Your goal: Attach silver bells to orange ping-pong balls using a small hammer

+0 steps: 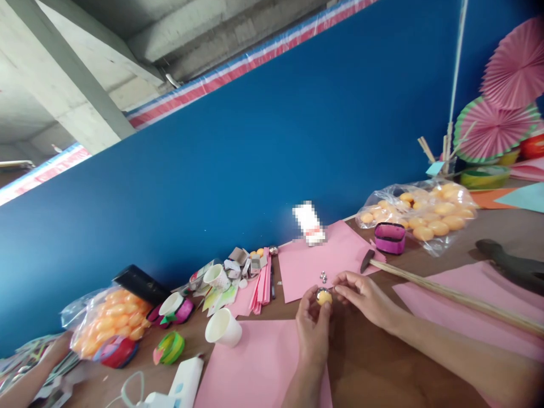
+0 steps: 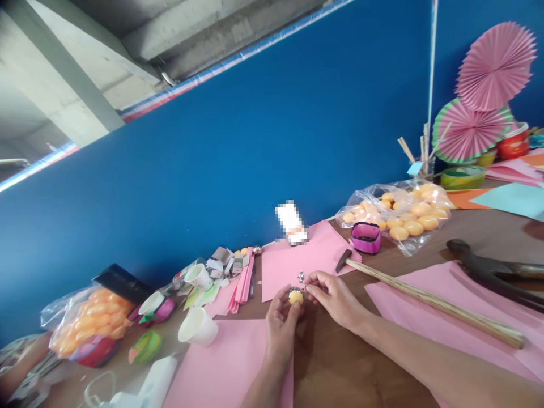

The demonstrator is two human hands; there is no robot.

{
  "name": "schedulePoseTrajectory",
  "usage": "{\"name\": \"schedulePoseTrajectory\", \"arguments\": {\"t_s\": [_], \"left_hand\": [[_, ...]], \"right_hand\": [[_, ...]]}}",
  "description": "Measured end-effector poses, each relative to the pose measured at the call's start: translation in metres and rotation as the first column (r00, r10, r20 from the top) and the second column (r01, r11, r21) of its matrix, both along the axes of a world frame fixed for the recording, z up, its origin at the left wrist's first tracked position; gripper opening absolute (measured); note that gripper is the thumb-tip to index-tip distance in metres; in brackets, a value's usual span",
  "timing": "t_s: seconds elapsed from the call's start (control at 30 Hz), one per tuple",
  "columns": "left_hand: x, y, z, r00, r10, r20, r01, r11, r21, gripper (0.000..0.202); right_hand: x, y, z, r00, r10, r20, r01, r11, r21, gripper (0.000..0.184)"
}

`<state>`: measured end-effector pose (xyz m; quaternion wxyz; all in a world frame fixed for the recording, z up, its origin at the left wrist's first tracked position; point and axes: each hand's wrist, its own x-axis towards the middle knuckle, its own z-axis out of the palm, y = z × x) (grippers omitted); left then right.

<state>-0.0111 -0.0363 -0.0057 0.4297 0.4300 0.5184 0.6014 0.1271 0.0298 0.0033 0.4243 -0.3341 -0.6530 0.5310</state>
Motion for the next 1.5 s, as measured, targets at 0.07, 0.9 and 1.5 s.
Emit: {"name": "schedulePoseTrajectory", "arguments": {"t_s": [0.07, 0.9, 1.5], "left_hand": [[0.000, 0.000, -0.001, 1.000, 0.006, -0.014, -0.006, 1.000, 0.002, 0.047], [0.004, -0.002, 0.003, 0.999, 0.011, -0.050, -0.008, 0.999, 0.054, 0.039], [0.004, -0.001, 0.004, 0.999, 0.012, -0.051, -0.009, 0.998, 0.058, 0.036]], "right_hand": [[0.000, -0.001, 0.003, 1.000, 0.012, 0.001, -0.012, 1.000, -0.007, 0.015], [0.002, -0.007, 0.006, 0.994, 0.080, 0.070, -0.079, 0.997, -0.028, 0.025], [0.003, -0.007, 0.008, 0.990, 0.096, 0.102, -0.095, 0.995, -0.011, 0.024]]}}
